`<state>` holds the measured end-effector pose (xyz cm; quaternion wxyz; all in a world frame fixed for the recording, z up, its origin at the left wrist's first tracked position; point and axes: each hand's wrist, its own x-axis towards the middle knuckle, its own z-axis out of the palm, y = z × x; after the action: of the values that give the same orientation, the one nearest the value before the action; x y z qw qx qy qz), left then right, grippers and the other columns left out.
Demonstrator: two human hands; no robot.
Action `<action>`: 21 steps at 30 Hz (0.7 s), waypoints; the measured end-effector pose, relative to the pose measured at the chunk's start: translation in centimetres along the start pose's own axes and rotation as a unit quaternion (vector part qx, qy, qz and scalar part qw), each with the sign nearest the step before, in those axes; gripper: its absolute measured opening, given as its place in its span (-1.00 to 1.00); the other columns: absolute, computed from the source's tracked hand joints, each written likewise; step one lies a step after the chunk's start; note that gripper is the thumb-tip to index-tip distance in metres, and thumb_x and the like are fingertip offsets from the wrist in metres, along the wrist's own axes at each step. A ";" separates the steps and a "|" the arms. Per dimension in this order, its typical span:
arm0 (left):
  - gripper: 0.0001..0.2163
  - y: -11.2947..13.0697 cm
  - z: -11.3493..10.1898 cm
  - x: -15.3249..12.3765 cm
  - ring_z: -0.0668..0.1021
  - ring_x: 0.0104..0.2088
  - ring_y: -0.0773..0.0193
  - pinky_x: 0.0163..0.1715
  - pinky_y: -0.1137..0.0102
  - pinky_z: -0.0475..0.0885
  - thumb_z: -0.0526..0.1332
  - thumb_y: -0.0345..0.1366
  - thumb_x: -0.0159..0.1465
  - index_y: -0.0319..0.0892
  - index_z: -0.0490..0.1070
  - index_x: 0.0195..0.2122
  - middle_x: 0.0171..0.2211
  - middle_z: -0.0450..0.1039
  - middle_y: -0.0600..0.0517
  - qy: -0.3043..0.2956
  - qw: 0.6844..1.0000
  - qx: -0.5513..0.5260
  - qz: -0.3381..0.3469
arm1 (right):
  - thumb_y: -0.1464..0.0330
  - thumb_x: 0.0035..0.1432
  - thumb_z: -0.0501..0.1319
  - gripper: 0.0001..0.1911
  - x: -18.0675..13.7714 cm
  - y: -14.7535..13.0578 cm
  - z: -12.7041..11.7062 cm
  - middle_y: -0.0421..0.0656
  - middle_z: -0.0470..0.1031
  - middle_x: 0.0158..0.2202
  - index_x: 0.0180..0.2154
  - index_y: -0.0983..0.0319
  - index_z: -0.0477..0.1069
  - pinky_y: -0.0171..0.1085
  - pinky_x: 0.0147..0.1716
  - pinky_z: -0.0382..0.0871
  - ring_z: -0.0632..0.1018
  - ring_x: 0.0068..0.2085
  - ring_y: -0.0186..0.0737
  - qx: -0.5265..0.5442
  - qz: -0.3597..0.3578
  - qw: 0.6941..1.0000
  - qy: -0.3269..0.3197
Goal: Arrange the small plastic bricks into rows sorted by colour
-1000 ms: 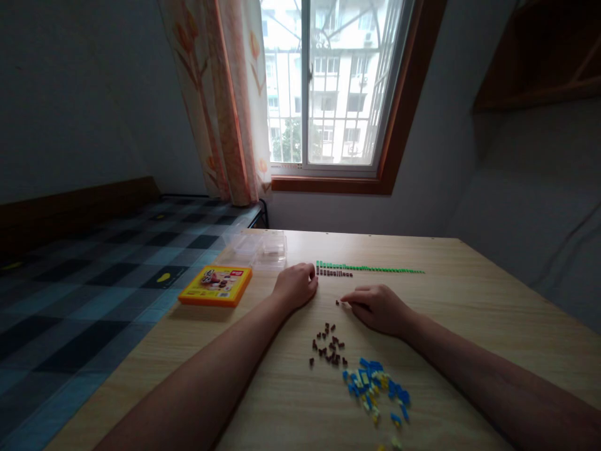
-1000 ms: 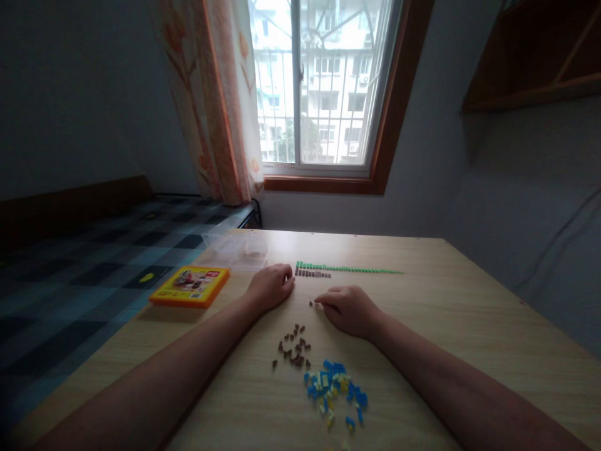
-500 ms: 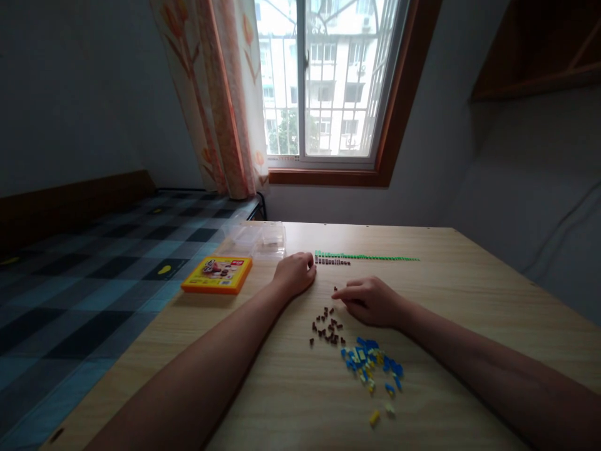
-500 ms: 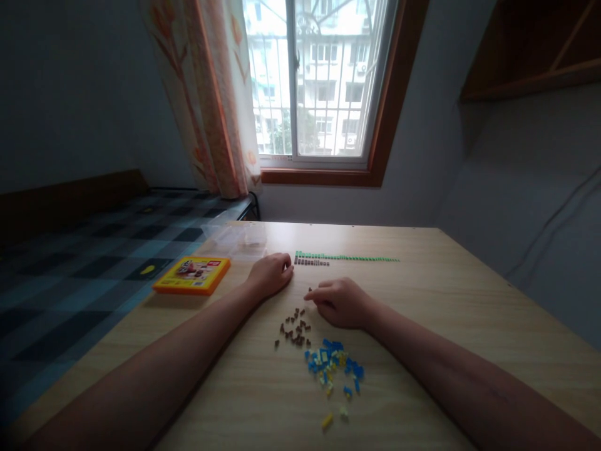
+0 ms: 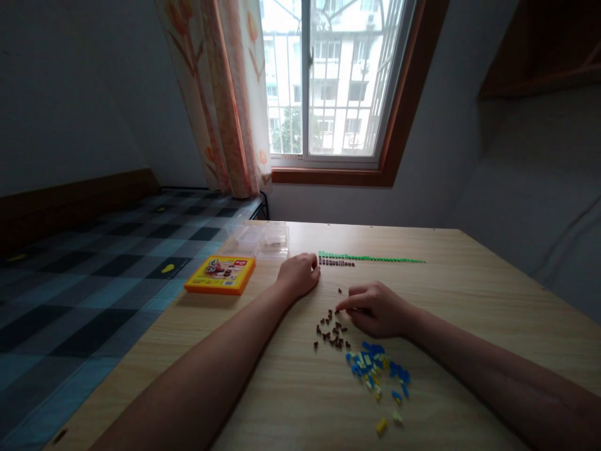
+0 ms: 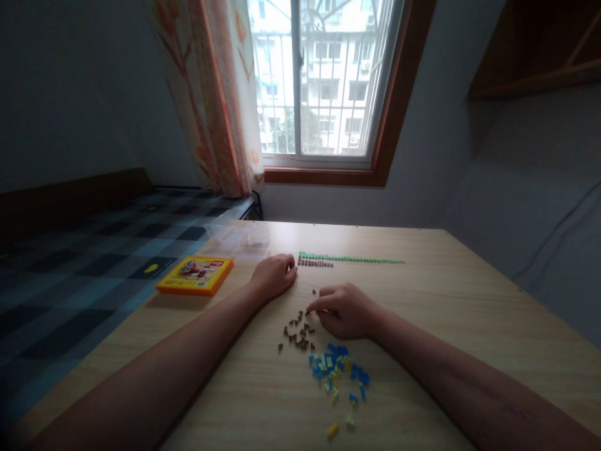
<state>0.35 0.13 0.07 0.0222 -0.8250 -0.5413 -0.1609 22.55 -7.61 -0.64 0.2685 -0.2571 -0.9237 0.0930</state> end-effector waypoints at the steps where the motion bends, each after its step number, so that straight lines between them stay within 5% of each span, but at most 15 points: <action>1: -0.82 0.0 0.0 0.0 0.53 -0.28 0.21 -0.36 0.38 0.33 0.08 -0.19 0.28 -0.11 0.43 -0.30 -0.24 0.53 -0.01 0.001 1.000 0.001 0.001 | 0.47 0.12 0.16 -0.72 0.0 0.0 0.0 -0.19 0.47 -0.44 -0.15 0.20 0.55 -0.37 -0.52 0.19 0.38 -0.54 -0.41 0.000 0.008 1.000 0.008; 21: -0.81 0.1 -0.2 0.0 0.53 -0.25 0.19 -0.32 0.36 0.35 0.07 -0.18 0.28 -0.12 0.43 -0.30 -0.23 0.52 -0.02 -0.006 1.000 -0.002 0.002 | 0.33 0.27 0.14 -0.82 0.3 0.2 0.4 -0.18 0.51 -0.40 -0.28 0.19 0.52 -0.38 -0.42 0.23 0.47 -0.43 -0.36 -0.056 0.025 0.998 -0.015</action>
<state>0.41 0.06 0.30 0.0178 -0.8270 -0.5394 -0.1573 22.22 -7.25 -0.90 0.2376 -0.2934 -0.9246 0.0514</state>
